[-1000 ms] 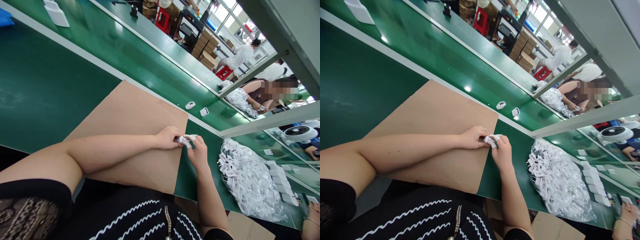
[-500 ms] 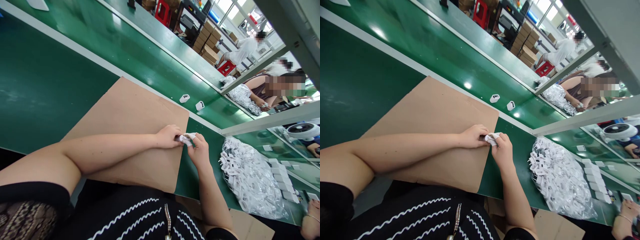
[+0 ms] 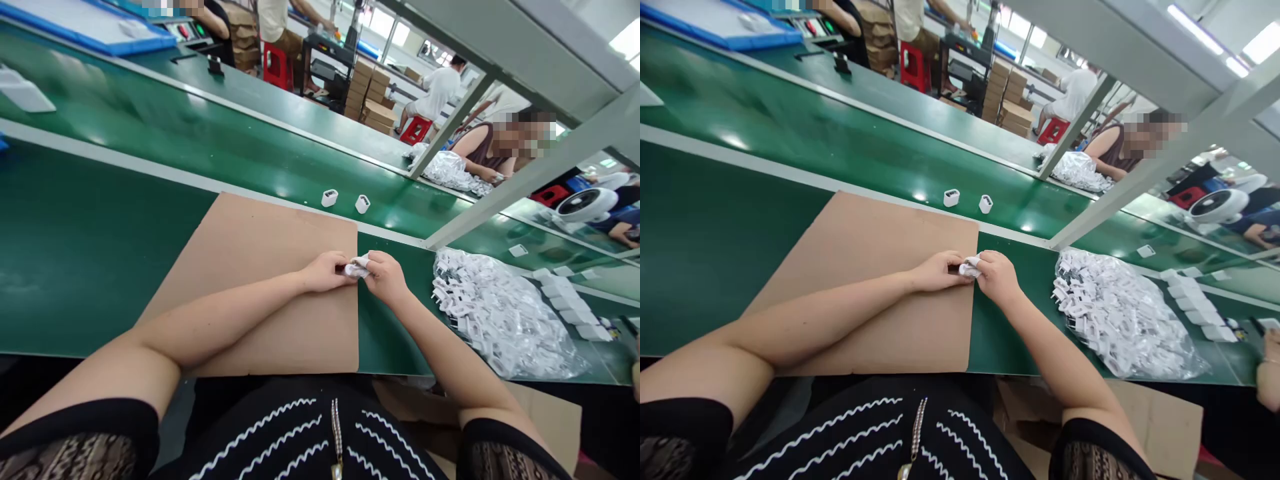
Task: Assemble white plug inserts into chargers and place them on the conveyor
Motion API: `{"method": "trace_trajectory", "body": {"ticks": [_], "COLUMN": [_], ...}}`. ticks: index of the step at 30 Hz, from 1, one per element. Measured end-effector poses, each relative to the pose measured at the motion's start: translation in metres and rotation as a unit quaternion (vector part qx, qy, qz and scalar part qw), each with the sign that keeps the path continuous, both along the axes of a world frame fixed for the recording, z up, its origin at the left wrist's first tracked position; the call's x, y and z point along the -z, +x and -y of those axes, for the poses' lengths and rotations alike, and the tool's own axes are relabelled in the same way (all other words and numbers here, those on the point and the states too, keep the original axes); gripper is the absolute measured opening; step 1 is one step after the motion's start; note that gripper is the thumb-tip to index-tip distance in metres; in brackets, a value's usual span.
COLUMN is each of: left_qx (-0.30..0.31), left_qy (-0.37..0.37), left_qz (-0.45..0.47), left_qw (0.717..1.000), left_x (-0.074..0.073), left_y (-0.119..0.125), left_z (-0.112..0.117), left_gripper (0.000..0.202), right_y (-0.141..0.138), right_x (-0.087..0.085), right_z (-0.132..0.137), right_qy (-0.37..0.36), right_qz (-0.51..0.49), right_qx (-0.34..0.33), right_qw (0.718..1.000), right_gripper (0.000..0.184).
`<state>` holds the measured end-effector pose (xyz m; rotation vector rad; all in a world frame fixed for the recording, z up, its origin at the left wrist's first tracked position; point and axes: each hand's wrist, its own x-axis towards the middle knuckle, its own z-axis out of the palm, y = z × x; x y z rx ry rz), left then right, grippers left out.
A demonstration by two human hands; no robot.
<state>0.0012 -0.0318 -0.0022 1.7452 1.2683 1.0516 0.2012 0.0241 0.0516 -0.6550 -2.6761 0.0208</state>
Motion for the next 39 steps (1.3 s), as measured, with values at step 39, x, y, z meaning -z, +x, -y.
{"method": "trace_trajectory", "body": {"ticks": [39], "left_qx": [-0.547], "left_qy": [0.088], "left_qz": [-0.219], "left_qw": [0.803], "left_x": [-0.015], "left_y": [-0.184], "left_z": [-0.117], "left_gripper": [0.078], "right_y": [0.143], "right_x": [0.036], "right_z": [0.000], "right_qy": [0.030], "right_qz": [-0.229], "right_qx": [0.408], "right_qw": [0.883], "right_gripper": [0.025]}}
